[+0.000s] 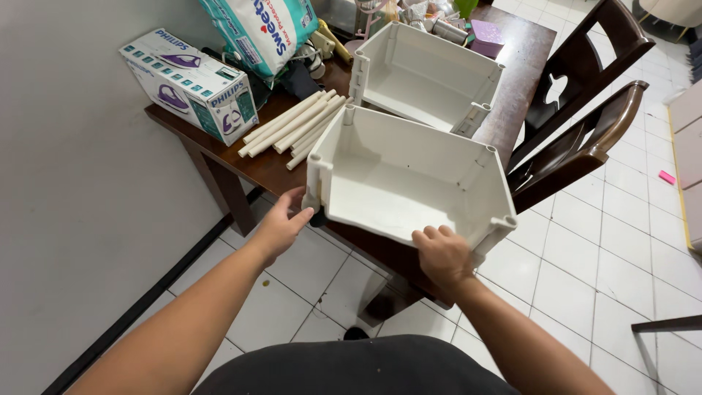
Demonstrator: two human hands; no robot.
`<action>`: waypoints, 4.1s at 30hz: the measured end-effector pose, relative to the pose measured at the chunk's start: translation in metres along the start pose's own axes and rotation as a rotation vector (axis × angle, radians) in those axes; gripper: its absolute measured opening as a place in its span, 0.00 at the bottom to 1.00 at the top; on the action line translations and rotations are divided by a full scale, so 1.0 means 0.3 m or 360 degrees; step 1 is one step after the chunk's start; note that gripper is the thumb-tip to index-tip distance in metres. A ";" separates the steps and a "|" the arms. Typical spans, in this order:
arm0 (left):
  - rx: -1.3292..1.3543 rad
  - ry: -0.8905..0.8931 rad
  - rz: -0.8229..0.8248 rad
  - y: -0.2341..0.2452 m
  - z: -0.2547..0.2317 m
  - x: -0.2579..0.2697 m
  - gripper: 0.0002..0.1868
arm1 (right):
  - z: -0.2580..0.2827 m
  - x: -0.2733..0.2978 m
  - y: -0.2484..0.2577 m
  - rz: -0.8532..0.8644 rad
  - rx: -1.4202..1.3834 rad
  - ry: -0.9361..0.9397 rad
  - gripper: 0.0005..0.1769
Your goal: The person assembles a white plastic storage unit by attaching black caster wheels to the base and inserting vertical support poles into the frame. The person handles the base, wheels, and poles one at a time, securing each component before moving to the next.
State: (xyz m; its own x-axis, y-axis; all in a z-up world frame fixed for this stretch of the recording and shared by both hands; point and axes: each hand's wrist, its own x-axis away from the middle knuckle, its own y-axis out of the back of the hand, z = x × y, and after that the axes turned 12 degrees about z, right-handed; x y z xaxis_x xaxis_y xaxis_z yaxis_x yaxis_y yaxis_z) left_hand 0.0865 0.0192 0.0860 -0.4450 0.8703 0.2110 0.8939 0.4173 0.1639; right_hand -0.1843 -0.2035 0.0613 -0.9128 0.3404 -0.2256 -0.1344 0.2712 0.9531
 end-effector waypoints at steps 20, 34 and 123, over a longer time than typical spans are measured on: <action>-0.0060 -0.0111 0.0100 0.057 -0.021 -0.474 0.25 | -0.131 -0.247 0.210 0.1268 -0.1161 -0.0148 0.27; -0.1178 -0.0161 -0.0336 0.504 0.201 -0.910 0.21 | -0.242 -0.921 0.366 0.0943 -0.1015 0.0199 0.17; 0.1341 0.0050 0.1290 -0.149 -0.461 -0.833 0.20 | -0.513 -0.534 0.351 -0.0619 -0.3048 -0.1151 0.15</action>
State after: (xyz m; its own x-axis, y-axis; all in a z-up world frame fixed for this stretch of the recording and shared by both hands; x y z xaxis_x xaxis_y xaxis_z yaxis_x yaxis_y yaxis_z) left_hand 0.1502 -0.2531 0.1592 0.2815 0.9595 -0.0139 0.6651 -0.2055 -0.7179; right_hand -0.1117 -0.3678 0.2289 -0.5286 0.8488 0.0123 -0.8121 -0.5014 -0.2986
